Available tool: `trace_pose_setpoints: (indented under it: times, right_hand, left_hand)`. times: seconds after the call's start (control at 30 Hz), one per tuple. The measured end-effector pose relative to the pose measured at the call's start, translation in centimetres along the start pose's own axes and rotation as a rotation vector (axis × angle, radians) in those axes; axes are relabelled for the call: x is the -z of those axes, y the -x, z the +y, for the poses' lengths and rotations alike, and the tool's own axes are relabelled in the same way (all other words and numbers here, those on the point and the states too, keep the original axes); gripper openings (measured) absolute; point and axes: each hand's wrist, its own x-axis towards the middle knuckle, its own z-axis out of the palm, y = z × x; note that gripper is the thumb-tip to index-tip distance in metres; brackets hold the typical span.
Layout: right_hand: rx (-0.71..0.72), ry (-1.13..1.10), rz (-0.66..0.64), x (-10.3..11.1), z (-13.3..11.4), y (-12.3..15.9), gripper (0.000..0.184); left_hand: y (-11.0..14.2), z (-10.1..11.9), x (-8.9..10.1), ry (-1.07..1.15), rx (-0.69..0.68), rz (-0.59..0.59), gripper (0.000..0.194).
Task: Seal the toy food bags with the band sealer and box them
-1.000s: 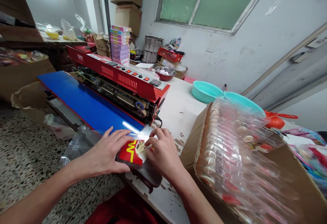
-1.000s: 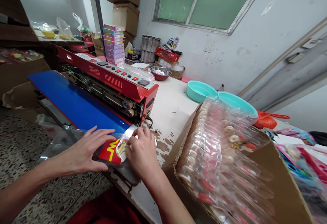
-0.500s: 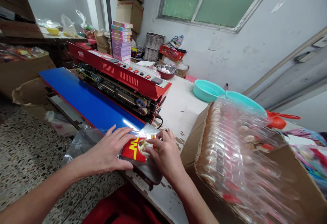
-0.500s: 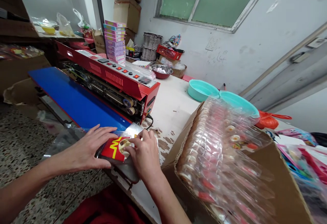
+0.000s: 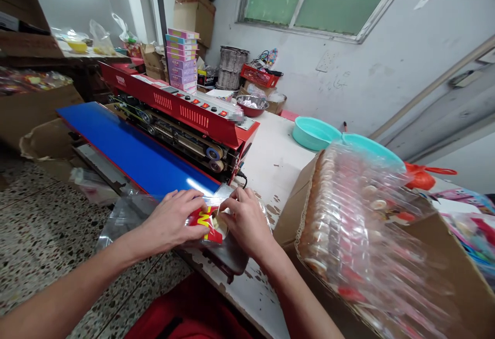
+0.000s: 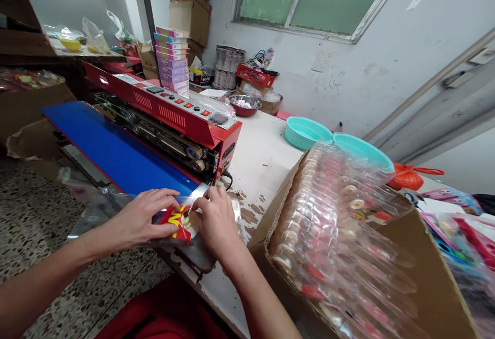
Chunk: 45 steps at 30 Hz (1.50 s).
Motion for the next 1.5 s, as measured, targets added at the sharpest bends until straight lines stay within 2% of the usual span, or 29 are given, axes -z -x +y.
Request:
trace_pose_setpoints:
  times: [0.1, 0.2, 0.37, 0.47, 0.77, 1.0, 1.17, 1.27, 1.37, 1.5]
  right_hand:
    - [0.016, -0.03, -0.006, 0.3, 0.0, -0.1, 0.004]
    - [-0.018, -0.109, 0.023, 1.4, 0.2, 0.3, 0.007]
    - [-0.246, -0.373, 0.149, 4.1, 1.7, 2.6, 0.004]
    - [-0.353, -0.406, 0.209, 4.6, 2.9, 4.0, 0.01]
    - [-0.458, -0.309, 0.21, 4.0, 4.7, 4.2, 0.009]
    - [-0.426, -0.332, 0.076, 3.8, 4.7, 4.4, 0.01]
    - [-0.468, -0.505, 0.083, 3.1, 4.8, 4.2, 0.021]
    - [-0.529, -0.627, 0.139, 2.6, 4.5, 4.2, 0.033]
    - [-0.577, -0.587, 0.209, 1.9, 4.2, 4.2, 0.032]
    - [-0.598, -0.569, 0.243, 0.7, 4.1, 4.0, 0.027]
  left_hand:
    - [-0.5, 0.7, 0.4, -0.034, 0.039, -0.03, 0.022]
    - [-0.4, 1.0, 0.4, -0.102, 0.045, -0.02, 0.026]
    - [-0.2, 0.7, 0.0, -0.035, 0.043, -0.032, 0.033]
    - [-0.4, 0.5, -0.3, 0.001, 0.057, -0.05, 0.041]
    - [-0.4, 0.3, -0.7, 0.014, 0.034, -0.019, 0.038]
    - [0.1, -0.4, -0.5, 0.01, 0.055, -0.026, 0.041]
    - [0.4, -0.7, -0.3, -0.016, 0.052, -0.013, 0.036]
    - [0.8, -0.4, 0.2, -0.015, 0.03, 0.004, 0.035]
    - [0.9, 0.1, 1.0, 0.009, -0.011, -0.036, 0.039]
    - [0.4, 0.7, 2.3, 0.002, -0.084, -0.177, 0.039]
